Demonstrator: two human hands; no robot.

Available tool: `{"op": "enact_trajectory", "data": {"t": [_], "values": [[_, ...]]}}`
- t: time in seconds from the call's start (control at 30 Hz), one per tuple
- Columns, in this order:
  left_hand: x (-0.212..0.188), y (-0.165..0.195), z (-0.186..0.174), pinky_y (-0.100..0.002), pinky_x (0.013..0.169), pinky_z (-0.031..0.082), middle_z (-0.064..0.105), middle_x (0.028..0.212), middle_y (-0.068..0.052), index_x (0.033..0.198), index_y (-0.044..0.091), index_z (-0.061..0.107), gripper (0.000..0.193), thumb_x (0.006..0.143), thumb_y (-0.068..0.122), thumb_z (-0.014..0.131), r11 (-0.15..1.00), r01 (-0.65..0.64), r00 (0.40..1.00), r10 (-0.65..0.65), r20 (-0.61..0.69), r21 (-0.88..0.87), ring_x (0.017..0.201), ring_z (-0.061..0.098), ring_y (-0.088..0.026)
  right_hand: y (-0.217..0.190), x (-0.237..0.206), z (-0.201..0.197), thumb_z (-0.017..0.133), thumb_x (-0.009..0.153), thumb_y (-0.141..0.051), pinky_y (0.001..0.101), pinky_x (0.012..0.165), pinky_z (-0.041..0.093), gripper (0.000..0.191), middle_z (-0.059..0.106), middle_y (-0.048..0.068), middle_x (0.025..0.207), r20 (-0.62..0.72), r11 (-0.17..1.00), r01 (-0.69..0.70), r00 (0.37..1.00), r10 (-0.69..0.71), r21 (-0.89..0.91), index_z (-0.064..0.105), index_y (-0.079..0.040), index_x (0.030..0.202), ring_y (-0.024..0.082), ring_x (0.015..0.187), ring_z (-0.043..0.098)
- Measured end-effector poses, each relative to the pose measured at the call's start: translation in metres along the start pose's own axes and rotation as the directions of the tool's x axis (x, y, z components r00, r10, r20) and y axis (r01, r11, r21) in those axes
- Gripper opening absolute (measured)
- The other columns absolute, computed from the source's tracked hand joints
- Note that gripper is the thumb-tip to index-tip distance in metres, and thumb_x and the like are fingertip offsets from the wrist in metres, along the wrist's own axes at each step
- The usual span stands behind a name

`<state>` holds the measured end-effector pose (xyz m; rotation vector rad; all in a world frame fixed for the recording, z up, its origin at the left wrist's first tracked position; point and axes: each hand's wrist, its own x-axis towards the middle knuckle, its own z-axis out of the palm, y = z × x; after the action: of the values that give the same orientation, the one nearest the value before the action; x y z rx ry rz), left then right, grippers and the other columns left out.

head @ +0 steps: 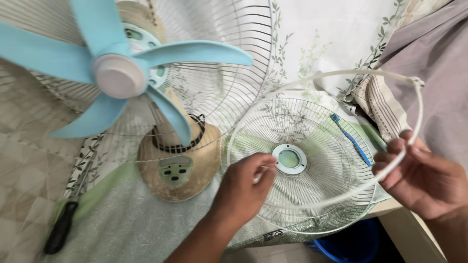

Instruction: The person services a table fan on a bed. They lift the front grille guard off the fan, scrub the grille wires with a toothbrush, detach the grille ring and center cap, then reposition the grille onto the fan and use a screwdriver to tighten the grille fastener at the top.

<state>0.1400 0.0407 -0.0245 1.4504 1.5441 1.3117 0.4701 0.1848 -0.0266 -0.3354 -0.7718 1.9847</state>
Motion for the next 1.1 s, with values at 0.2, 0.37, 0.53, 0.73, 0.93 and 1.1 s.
{"op": "enact_trajectory", "data": {"t": [0.2,0.37,0.53,0.73,0.93,1.1], "values": [[-0.017,0.060,-0.019,-0.028,0.075,0.058,0.077,0.089,-0.006,0.119,0.007,0.071,0.030,0.097,0.026,0.062,0.985,0.025,0.989,0.001,0.150,-0.171,0.081,0.073,-0.011,0.009,0.021,0.095,0.065,0.102,-0.001,0.0479,0.095,0.055,0.014,0.066,0.013,0.112,0.171,0.990,-0.064,0.982,0.086,-0.127,0.059,-0.006,0.113,0.032,0.110,0.064],[-0.039,0.077,-0.052,-0.028,0.062,0.050,0.066,0.074,-0.003,0.116,0.006,0.072,0.029,0.103,0.027,0.057,0.974,-0.160,0.973,0.182,0.142,-0.158,0.066,0.058,-0.008,0.007,0.033,0.143,0.065,0.102,-0.016,0.0507,0.096,0.055,0.021,0.066,0.013,0.112,0.153,0.896,-0.027,0.983,0.106,-0.444,0.060,-0.007,0.120,0.028,0.111,0.065],[-0.064,0.069,-0.077,-0.033,0.055,0.044,0.057,0.065,-0.006,0.110,0.005,0.070,0.031,0.104,0.031,0.055,0.994,-0.087,0.975,0.098,0.201,-0.063,0.058,0.051,-0.012,-0.002,0.049,0.121,0.058,0.111,-0.053,0.0453,0.088,0.056,0.046,0.066,0.008,0.102,-0.007,0.860,-0.100,0.994,0.112,-0.500,0.064,-0.009,0.121,0.024,0.094,0.066],[-0.087,0.046,-0.089,-0.038,0.055,0.048,0.062,0.062,-0.010,0.085,0.003,0.070,0.040,0.102,0.037,0.056,0.994,-0.014,0.951,-0.022,0.309,0.113,0.054,0.061,-0.020,-0.007,0.040,0.026,0.066,0.099,-0.063,0.0276,0.057,0.040,0.045,0.051,-0.011,0.071,-0.530,0.951,-0.165,0.848,0.002,-0.260,0.064,-0.018,0.095,0.005,0.060,0.046],[-0.095,0.017,-0.089,-0.043,0.067,0.053,0.062,0.061,-0.014,0.070,0.001,0.065,0.049,0.102,0.037,0.061,0.937,-0.289,0.928,0.224,0.298,0.196,0.059,0.064,-0.031,0.000,-0.005,-0.019,0.058,0.103,-0.044,0.0261,0.053,0.031,0.027,0.047,-0.009,0.072,-0.803,0.890,-0.310,0.588,-0.096,-0.334,0.058,-0.018,0.097,0.004,0.056,0.035],[-0.083,0.003,-0.080,-0.055,0.109,0.038,0.061,0.053,-0.012,0.067,0.005,0.067,0.047,0.101,0.036,0.058,0.920,-0.251,0.917,0.126,0.379,0.302,0.061,0.066,-0.032,-0.001,-0.024,-0.013,0.051,0.107,-0.026,0.0254,0.051,0.025,0.012,0.044,-0.008,0.074,-0.856,0.837,-0.421,0.507,-0.103,-0.350,0.054,-0.016,0.101,0.004,0.053,0.027]]}}
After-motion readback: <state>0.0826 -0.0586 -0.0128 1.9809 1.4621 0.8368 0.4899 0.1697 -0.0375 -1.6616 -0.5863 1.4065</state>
